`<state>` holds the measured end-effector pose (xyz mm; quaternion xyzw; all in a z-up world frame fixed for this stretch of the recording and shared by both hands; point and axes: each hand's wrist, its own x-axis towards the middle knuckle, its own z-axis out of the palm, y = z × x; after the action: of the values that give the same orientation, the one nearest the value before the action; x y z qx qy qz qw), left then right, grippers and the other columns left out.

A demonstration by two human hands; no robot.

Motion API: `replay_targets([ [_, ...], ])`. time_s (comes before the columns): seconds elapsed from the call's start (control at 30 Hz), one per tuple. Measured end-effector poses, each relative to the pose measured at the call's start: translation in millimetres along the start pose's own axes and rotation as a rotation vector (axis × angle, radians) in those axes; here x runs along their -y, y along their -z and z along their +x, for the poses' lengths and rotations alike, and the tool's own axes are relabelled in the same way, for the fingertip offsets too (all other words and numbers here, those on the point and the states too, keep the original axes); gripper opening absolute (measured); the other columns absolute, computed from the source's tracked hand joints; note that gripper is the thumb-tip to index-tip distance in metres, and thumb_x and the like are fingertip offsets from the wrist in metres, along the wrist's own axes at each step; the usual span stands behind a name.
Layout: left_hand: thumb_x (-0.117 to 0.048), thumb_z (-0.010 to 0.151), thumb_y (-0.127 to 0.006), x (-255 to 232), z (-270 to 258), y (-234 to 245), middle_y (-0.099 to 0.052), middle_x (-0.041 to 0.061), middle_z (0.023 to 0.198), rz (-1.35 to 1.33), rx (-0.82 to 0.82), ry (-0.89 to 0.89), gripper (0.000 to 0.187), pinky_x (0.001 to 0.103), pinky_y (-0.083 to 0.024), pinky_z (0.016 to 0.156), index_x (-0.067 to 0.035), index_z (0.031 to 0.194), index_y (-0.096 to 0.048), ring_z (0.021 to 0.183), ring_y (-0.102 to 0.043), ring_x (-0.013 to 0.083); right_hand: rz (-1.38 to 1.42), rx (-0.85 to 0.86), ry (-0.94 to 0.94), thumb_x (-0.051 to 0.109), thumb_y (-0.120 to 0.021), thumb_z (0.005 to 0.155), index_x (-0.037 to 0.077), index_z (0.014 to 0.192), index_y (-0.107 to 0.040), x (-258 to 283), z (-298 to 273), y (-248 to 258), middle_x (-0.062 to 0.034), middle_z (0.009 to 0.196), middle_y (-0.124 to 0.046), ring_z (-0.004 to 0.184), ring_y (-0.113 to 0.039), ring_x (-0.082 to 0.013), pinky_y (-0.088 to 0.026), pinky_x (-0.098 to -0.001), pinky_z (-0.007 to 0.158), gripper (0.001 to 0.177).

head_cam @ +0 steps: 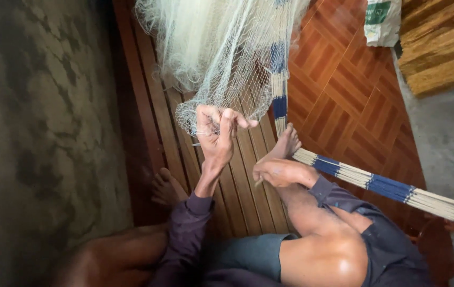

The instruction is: Repairing a fishing net by threading line through the mesh and tying knots using a netting needle and scissors.

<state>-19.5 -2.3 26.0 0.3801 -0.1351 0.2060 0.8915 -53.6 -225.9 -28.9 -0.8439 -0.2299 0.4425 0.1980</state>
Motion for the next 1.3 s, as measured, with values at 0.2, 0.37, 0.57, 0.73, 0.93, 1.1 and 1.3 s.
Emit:
replay_targets([
  [0.2,-0.006,0.109,-0.048,13.8,3.3,5.8,-0.070,0.016,0.071,0.027,0.005,-0.073,0.020,0.019,-0.046,0.043,-0.012,0.095,-0.036,0.056,-0.070,0.0178,0.433,0.024,-0.071,0.014,-0.063,0.096,0.009,0.101,-0.070,32.6,-8.0,15.1,-0.0053,0.070,-0.070,0.041,-0.062,-0.0104,-0.051,-0.0202,0.040,0.009],
  [0.37,-0.004,0.108,-0.048,20.5,4.0,7.2,-0.072,0.017,0.074,0.041,0.013,-0.110,0.018,0.025,-0.057,0.044,-0.012,0.095,-0.039,0.058,-0.073,0.0204,0.709,-0.047,0.001,0.000,-0.071,0.090,0.003,0.114,-0.077,49.3,-17.6,20.6,-0.0082,0.079,-0.078,0.072,-0.073,-0.0111,-0.064,-0.0277,0.071,0.025],
  [0.57,-0.009,0.110,-0.048,19.5,4.3,7.9,-0.072,0.016,0.076,0.074,0.034,-0.059,0.018,0.023,-0.056,0.045,-0.012,0.095,-0.037,0.056,-0.071,0.0173,0.765,-0.064,0.148,0.005,-0.067,0.099,0.003,0.106,-0.074,52.8,-14.8,20.1,-0.0073,0.085,-0.079,0.080,-0.077,-0.0144,-0.062,-0.0326,0.083,0.011],
  [0.73,-0.009,0.110,-0.047,17.8,3.9,7.6,-0.072,0.014,0.077,0.090,0.009,-0.045,0.018,0.025,-0.061,0.046,-0.014,0.095,-0.039,0.060,-0.075,0.0200,0.610,-0.070,0.202,0.014,-0.060,0.105,0.005,0.107,-0.073,88.6,-41.2,55.9,-0.0060,0.096,-0.079,0.092,-0.068,-0.0103,-0.058,-0.0366,0.092,0.016],
  [0.93,-0.009,0.110,-0.046,24.0,-0.7,9.3,-0.072,0.015,0.077,0.058,0.030,-0.024,0.015,0.031,-0.065,0.053,-0.012,0.097,-0.039,0.064,-0.077,0.0244,0.541,-0.397,0.338,0.015,-0.049,0.108,0.002,0.120,-0.068,78.6,-63.8,64.1,-0.0027,0.062,-0.068,0.055,-0.066,-0.0092,-0.058,-0.0275,0.064,0.026],
  [1.1,-0.009,0.110,-0.048,19.4,-1.7,3.8,-0.073,0.014,0.076,0.068,0.045,-0.011,0.016,0.030,-0.064,0.056,-0.012,0.097,-0.038,0.064,-0.076,0.0231,0.451,-0.708,0.298,0.017,-0.039,0.110,0.006,0.135,-0.057,119.0,-75.0,74.8,0.0077,0.059,-0.042,0.044,-0.041,-0.0013,-0.043,-0.0180,0.045,0.033],
  [1.3,-0.008,0.110,-0.047,17.8,-4.5,3.1,-0.073,0.016,0.075,0.040,0.053,-0.012,0.015,0.032,-0.065,0.059,-0.011,0.099,-0.037,0.064,-0.076,0.0229,0.149,-1.044,0.233,0.007,-0.049,0.105,0.003,0.120,-0.061,145.6,-73.6,73.3,-0.0024,0.065,-0.052,0.056,-0.050,-0.0101,-0.045,-0.0245,0.053,0.020],
])
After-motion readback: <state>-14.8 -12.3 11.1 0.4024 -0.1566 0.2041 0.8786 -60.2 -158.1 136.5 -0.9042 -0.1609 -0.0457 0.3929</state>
